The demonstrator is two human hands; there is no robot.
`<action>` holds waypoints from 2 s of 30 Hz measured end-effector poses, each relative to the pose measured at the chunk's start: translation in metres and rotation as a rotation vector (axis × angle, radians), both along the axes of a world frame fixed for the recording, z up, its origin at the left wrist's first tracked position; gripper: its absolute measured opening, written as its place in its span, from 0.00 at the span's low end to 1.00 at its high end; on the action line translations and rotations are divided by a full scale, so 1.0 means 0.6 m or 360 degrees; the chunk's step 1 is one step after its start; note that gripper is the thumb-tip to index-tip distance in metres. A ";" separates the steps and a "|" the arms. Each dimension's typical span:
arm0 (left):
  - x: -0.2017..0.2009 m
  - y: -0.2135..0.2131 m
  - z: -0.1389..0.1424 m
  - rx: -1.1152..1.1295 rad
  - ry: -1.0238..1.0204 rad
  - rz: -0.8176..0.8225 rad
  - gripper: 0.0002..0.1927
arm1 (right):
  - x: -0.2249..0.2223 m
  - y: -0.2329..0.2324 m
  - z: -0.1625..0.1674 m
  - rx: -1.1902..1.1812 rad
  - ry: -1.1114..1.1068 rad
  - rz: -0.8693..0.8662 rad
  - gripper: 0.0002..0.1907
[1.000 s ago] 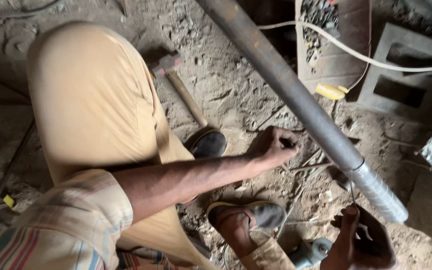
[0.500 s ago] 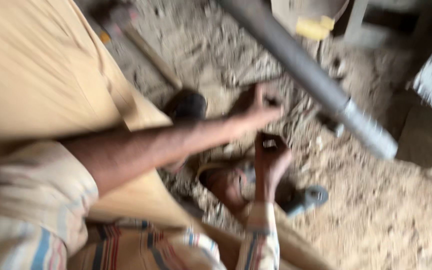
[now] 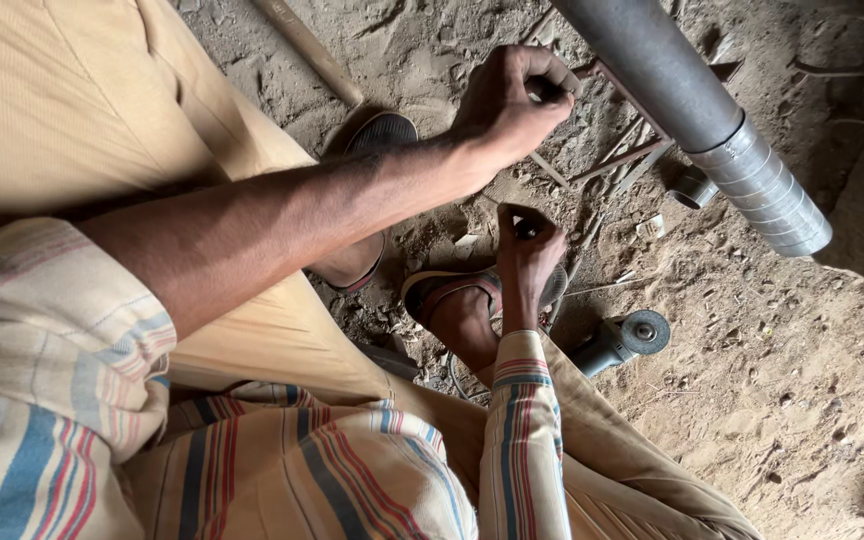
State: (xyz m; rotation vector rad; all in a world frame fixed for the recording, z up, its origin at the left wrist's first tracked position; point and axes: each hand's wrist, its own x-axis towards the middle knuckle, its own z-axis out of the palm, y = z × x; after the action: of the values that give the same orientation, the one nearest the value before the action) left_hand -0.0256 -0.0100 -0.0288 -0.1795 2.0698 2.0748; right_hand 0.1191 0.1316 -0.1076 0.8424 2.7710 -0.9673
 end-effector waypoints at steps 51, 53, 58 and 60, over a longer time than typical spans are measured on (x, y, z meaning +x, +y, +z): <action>-0.002 0.001 -0.034 0.0001 0.0065 0.0064 0.06 | -0.048 0.042 0.024 -0.0206 -0.0401 -0.0150 0.16; -0.008 0.004 -0.039 -0.0043 0.0298 0.0187 0.07 | -0.049 0.010 0.030 -0.0823 -0.0055 -0.0012 0.15; -0.011 0.004 -0.047 -0.0048 0.0311 0.0230 0.07 | -0.031 -0.089 -0.019 -0.1023 -0.0392 0.0126 0.13; -0.008 0.001 -0.045 -0.0005 0.0195 0.0157 0.05 | -0.027 -0.113 -0.040 -0.0855 -0.0346 0.0213 0.14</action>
State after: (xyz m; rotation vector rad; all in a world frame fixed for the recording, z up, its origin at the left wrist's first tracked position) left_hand -0.0304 -0.0093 -0.0558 -0.1616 2.1760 2.1911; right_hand 0.1029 0.0636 -0.1317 0.6210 2.1879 -1.4015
